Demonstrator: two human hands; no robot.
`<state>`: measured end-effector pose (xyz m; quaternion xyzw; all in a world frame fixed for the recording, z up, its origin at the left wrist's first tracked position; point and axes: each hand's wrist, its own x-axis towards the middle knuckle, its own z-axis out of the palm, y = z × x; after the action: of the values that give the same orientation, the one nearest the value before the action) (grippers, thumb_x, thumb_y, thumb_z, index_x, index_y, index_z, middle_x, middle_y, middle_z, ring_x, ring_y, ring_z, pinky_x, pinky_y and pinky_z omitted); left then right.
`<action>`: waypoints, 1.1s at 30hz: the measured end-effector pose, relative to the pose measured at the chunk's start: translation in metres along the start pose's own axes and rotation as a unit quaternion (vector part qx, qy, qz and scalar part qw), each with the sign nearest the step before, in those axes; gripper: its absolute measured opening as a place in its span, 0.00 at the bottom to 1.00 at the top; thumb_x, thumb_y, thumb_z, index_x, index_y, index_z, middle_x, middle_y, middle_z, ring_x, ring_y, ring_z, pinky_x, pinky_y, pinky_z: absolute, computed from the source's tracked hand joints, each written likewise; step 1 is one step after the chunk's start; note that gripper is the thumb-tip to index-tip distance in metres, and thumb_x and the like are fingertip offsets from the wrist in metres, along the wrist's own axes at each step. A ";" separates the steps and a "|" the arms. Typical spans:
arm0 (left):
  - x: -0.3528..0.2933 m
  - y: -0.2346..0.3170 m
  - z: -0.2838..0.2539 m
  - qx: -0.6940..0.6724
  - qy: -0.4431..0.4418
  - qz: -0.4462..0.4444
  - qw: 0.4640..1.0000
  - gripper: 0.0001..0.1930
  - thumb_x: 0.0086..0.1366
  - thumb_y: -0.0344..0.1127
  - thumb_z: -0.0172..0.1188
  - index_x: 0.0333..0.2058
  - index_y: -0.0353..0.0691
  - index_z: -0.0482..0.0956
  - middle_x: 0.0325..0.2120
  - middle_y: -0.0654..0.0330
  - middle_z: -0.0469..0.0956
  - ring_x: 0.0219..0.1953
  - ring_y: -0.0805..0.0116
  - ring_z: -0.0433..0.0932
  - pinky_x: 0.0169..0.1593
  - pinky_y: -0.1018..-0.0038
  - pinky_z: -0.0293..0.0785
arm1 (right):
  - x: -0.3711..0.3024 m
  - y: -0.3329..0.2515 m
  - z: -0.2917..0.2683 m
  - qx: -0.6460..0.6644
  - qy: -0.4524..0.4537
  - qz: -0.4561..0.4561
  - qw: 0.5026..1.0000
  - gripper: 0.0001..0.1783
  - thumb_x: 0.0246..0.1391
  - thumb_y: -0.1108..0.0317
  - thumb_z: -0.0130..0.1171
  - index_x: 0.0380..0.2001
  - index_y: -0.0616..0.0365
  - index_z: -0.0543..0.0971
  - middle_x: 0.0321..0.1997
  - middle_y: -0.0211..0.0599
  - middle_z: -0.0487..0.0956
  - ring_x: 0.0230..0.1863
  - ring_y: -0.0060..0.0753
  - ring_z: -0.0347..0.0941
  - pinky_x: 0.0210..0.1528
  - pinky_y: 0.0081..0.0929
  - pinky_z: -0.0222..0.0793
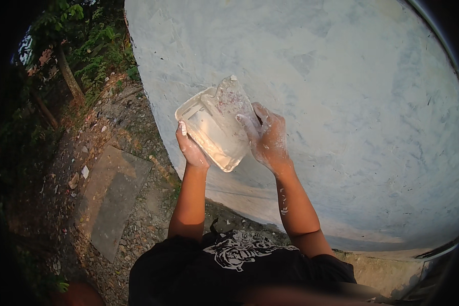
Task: Applying white plaster or filler to an exterior wall using a putty knife and a plastic container.
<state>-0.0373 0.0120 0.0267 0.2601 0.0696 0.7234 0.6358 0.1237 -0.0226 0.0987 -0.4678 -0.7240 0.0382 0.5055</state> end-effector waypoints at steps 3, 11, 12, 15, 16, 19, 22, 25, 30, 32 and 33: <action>0.002 0.001 0.012 -0.011 0.029 -0.005 1.000 0.38 0.66 0.64 0.40 0.65 0.40 0.59 0.62 0.52 0.63 0.62 0.52 0.64 0.64 0.57 0.62 | 0.005 0.003 -0.008 0.111 -0.002 0.070 0.991 0.18 0.57 0.68 0.61 0.46 0.72 0.76 0.34 0.50 0.83 0.33 0.37 0.81 0.38 0.34 0.75; 0.003 -0.009 0.002 -0.040 -0.010 -0.022 0.999 0.36 0.68 0.61 0.41 0.64 0.38 0.59 0.61 0.51 0.64 0.61 0.52 0.65 0.64 0.58 0.61 | 0.011 0.037 0.008 0.449 -0.032 0.252 0.857 0.15 0.59 0.74 0.60 0.48 0.71 0.76 0.39 0.42 0.83 0.34 0.22 0.79 0.36 0.20 0.76; 0.004 -0.009 0.000 -0.068 -0.013 -0.035 0.997 0.35 0.68 0.59 0.42 0.63 0.37 0.60 0.60 0.50 0.65 0.61 0.52 0.65 0.64 0.57 0.61 | 0.011 0.036 0.009 0.447 -0.032 0.255 0.857 0.15 0.59 0.74 0.60 0.48 0.71 0.76 0.39 0.42 0.83 0.34 0.22 0.79 0.36 0.20 0.76; 0.000 -0.006 -0.002 -0.007 0.015 -0.026 1.000 0.38 0.67 0.63 0.41 0.64 0.38 0.59 0.60 0.50 0.64 0.60 0.52 0.65 0.64 0.58 0.61 | 0.012 0.038 0.011 0.448 -0.018 0.251 0.858 0.16 0.59 0.73 0.59 0.49 0.71 0.75 0.38 0.41 0.83 0.34 0.21 0.79 0.34 0.21 0.77; 0.001 -0.005 -0.004 -0.009 0.016 -0.026 0.999 0.38 0.67 0.63 0.41 0.64 0.38 0.59 0.60 0.50 0.64 0.60 0.52 0.65 0.64 0.58 0.61 | 0.013 0.039 0.011 0.437 -0.009 0.235 0.868 0.16 0.59 0.73 0.60 0.49 0.71 0.75 0.38 0.40 0.83 0.33 0.22 0.80 0.34 0.22 0.77; -0.002 -0.002 0.000 -0.081 -0.009 -0.014 0.997 0.38 0.67 0.64 0.41 0.64 0.38 0.60 0.59 0.50 0.65 0.60 0.52 0.65 0.63 0.58 0.62 | 0.015 0.046 0.010 0.449 0.005 0.220 0.866 0.17 0.58 0.74 0.60 0.49 0.70 0.75 0.38 0.41 0.83 0.34 0.24 0.80 0.35 0.23 0.78; -0.003 0.005 0.015 -0.063 0.002 -0.005 0.998 0.37 0.68 0.63 0.41 0.63 0.39 0.61 0.59 0.51 0.65 0.59 0.52 0.66 0.62 0.57 0.63 | 0.023 0.041 0.004 0.538 -0.003 0.201 0.819 0.18 0.59 0.74 0.58 0.51 0.71 0.72 0.44 0.44 0.81 0.39 0.27 0.81 0.41 0.25 0.80; 0.000 0.006 0.019 -0.019 0.006 0.007 1.000 0.36 0.68 0.62 0.41 0.63 0.39 0.62 0.58 0.51 0.66 0.58 0.53 0.67 0.61 0.58 0.65 | 0.022 0.042 0.001 0.627 -0.036 0.193 0.754 0.19 0.60 0.74 0.56 0.53 0.72 0.70 0.49 0.47 0.79 0.44 0.31 0.80 0.48 0.29 0.80; -0.003 0.008 0.030 -0.003 0.011 0.009 1.000 0.34 0.69 0.62 0.40 0.62 0.41 0.62 0.58 0.52 0.66 0.57 0.54 0.68 0.61 0.59 0.66 | 0.026 0.050 0.002 0.650 -0.093 0.219 0.722 0.20 0.59 0.75 0.57 0.53 0.72 0.70 0.50 0.46 0.79 0.46 0.32 0.79 0.51 0.32 0.78; -0.009 0.011 0.033 0.018 0.020 0.018 0.999 0.35 0.69 0.62 0.40 0.62 0.41 0.62 0.58 0.53 0.66 0.57 0.54 0.68 0.60 0.58 0.66 | 0.026 0.048 0.008 0.615 -0.075 0.209 0.757 0.20 0.58 0.76 0.59 0.53 0.71 0.71 0.49 0.46 0.80 0.46 0.31 0.79 0.50 0.30 0.78; -0.012 0.012 0.033 0.037 0.030 0.019 0.999 0.35 0.68 0.63 0.39 0.62 0.41 0.63 0.58 0.53 0.67 0.57 0.54 0.68 0.60 0.58 0.67 | 0.027 0.043 0.008 0.594 -0.053 0.210 0.775 0.21 0.56 0.77 0.60 0.53 0.70 0.71 0.48 0.45 0.80 0.45 0.29 0.79 0.48 0.28 0.78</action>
<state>-0.0315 -0.0095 0.0568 0.2628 0.1110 0.7400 0.6092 0.1438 0.0240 0.0913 -0.2124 -0.4669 0.5904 0.6232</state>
